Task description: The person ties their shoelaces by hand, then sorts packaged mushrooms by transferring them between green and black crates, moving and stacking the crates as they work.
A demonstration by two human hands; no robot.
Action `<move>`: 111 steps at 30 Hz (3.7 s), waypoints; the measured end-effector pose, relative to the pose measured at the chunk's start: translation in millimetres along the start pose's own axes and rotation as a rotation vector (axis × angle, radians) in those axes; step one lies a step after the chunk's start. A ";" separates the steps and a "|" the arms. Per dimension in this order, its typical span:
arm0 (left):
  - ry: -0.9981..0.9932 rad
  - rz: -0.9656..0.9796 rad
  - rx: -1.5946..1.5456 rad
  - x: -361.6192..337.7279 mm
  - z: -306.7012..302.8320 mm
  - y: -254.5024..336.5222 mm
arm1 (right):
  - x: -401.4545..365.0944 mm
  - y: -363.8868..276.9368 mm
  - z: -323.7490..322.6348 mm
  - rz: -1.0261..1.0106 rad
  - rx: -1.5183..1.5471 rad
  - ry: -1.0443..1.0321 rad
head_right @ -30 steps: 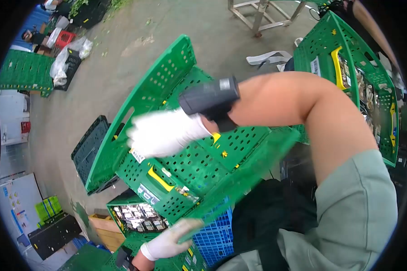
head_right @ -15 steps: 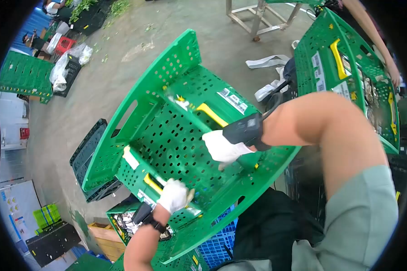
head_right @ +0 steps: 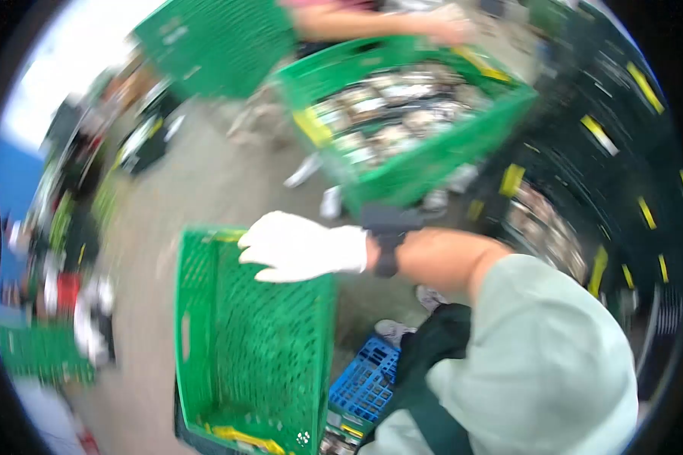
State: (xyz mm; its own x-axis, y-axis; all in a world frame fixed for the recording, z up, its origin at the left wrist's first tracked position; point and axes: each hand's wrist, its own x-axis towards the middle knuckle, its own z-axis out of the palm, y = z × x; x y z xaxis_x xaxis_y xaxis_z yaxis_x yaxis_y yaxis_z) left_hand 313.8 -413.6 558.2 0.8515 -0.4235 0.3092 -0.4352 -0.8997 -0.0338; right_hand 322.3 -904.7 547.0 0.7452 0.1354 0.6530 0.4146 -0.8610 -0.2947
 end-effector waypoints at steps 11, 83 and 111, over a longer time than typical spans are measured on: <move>-0.728 -0.182 -1.012 -14.1 140.1 199.2 | -245.1 -139.8 -136.9 1.219 0.213 0.162; -0.647 0.756 -0.684 407.4 102.1 587.9 | -142.7 360.0 -313.3 0.496 -0.108 -0.450; -0.464 0.761 -0.628 170.6 -19.7 701.8 | -303.2 -100.0 -496.5 1.009 -0.728 0.765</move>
State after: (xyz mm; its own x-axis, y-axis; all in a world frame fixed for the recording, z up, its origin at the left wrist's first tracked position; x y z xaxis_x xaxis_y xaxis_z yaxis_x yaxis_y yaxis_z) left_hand 147.9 -1115.2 606.0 0.2664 -0.9637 0.0196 -0.8543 -0.2266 0.4677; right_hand -204.5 -1103.1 724.9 0.0035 -0.7520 0.6591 -0.6284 -0.5143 -0.5836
